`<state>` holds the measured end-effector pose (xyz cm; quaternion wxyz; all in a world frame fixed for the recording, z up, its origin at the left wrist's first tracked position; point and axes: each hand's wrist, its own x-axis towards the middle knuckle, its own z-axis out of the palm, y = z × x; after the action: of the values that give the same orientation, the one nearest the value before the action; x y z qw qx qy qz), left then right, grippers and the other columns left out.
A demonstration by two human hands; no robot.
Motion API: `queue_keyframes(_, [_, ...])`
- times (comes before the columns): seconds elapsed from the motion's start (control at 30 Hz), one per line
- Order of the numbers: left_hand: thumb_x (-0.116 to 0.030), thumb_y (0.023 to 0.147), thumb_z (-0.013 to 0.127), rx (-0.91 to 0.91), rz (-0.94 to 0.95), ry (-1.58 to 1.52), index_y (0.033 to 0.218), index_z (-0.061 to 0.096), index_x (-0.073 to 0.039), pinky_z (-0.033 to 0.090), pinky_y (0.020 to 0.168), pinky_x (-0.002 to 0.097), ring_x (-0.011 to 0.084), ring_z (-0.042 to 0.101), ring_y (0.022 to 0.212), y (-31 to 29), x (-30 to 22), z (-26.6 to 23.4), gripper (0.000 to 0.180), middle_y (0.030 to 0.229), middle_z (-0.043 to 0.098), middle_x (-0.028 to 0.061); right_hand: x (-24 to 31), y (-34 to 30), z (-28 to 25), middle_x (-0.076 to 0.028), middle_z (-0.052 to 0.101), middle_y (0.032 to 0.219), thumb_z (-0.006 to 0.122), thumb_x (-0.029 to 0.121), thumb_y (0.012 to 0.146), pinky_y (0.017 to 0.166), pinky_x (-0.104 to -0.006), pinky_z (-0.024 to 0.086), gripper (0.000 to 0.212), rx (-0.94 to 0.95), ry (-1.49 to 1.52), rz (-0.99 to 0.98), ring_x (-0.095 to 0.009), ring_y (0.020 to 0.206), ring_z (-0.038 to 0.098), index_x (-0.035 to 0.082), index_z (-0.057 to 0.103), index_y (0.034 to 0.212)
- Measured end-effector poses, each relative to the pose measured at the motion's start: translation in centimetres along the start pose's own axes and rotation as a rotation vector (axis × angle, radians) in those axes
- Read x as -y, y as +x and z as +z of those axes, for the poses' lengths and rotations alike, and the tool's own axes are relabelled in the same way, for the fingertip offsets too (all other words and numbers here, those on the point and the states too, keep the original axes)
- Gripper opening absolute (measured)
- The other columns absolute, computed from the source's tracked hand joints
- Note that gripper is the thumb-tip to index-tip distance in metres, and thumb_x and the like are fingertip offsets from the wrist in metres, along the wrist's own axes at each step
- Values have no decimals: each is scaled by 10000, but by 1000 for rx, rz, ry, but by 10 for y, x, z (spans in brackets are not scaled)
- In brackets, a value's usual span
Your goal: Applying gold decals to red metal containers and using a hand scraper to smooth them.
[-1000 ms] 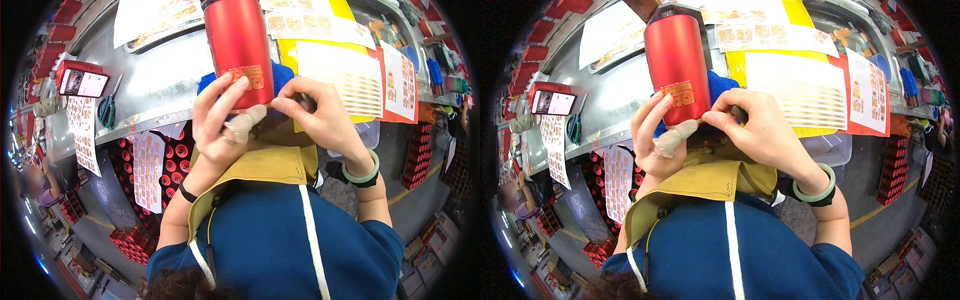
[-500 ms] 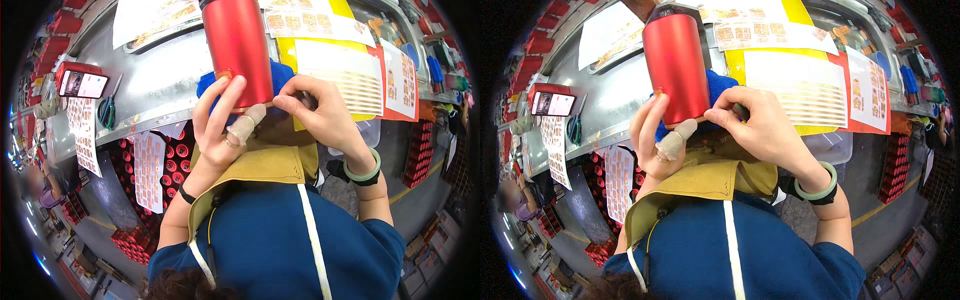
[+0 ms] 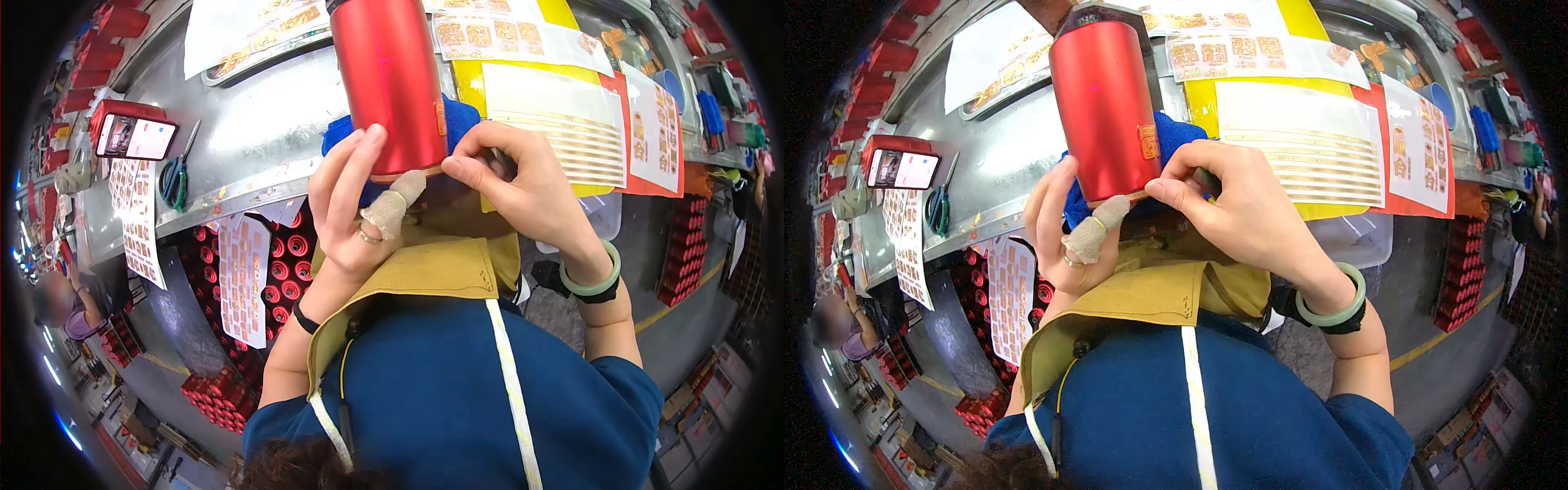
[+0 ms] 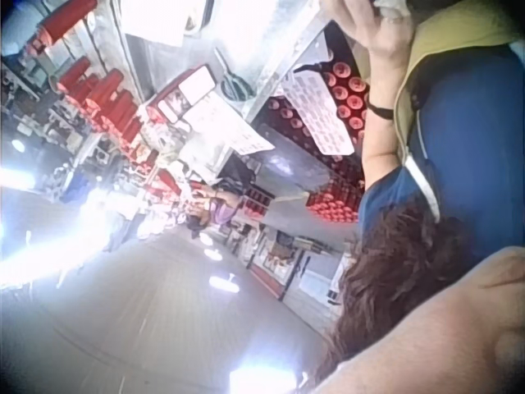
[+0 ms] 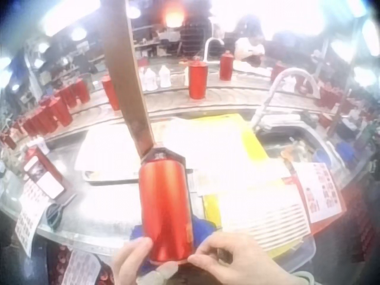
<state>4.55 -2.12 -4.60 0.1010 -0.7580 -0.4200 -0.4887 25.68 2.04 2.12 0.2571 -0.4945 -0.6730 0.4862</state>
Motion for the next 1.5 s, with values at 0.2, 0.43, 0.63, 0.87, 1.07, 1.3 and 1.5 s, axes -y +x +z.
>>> queue_keyframes(0.2, [142, 767, 808, -15, -343, -296, 1219, 657, 108, 572, 1006, 416, 366, 669, 1158, -6, -2, 0, 478, 1298, 651, 249, 9, 0, 3, -102, 629, 686, 746, 183, 929, 607, -334, 461, 230, 7, 27, 52, -170, 622, 555, -37, 692, 890])
queue_keyframes(0.43, [62, 752, 847, 34, -88, -64, 1036, 747, -24, 588, 926, 435, 379, 682, 1118, 7, -1, -4, 313, 1272, 678, 224, 6, 1, 5, -101, 625, 674, 735, 163, 922, 588, -327, 454, 209, -27, -28, -17, -170, 605, 566, -33, 680, 876])
queue_keyframes(0.63, [151, 777, 807, -18, -294, -316, 1270, 588, 161, 562, 1052, 406, 360, 638, 1236, -11, 1, 1, 539, 1300, 613, 292, -3, -3, -8, -85, 628, 729, 726, 190, 934, 647, -322, 482, 214, -94, -73, 32, -170, 656, 580, -16, 679, 906])
queue_keyframes(0.87, [100, 752, 855, 27, -245, -266, 1299, 580, 166, 572, 1030, 417, 359, 641, 1228, -9, 3, -3, 616, 1301, 625, 279, -13, -17, 7, -99, 618, 932, 607, 162, 1026, 840, -308, 475, 244, -204, 243, 28, -178, 868, 581, 17, 578, 1220])
queue_keyframes(1.07, [32, 733, 892, 46, -246, -247, 1276, 599, 171, 581, 1004, 420, 341, 641, 1200, -3, 1, -3, 632, 1264, 644, 277, -8, -20, 22, -88, 658, 929, 636, 34, 983, 835, -330, 508, 87, -245, 310, -144, -202, 908, 651, -3, 661, 1057])
queue_keyframes(1.3, [-87, 719, 933, -87, -315, -258, 1233, 689, 32, 539, 955, 388, 306, 655, 1127, -6, -2, 10, 581, 1253, 699, 139, 3, -20, 28, -151, 662, 917, 699, 36, 924, 775, -390, 533, 148, -278, 2, -147, -322, 875, 680, 0, 628, 1048])
queue_keyframes(1.5, [-51, 712, 922, -26, -255, -191, 1169, 700, 23, 551, 950, 388, 325, 656, 1128, -3, -2, 2, 514, 1237, 697, 180, 6, -22, 33, -147, 662, 919, 692, 34, 917, 775, -403, 528, 121, -288, -43, -155, -335, 871, 671, 12, 624, 1015])
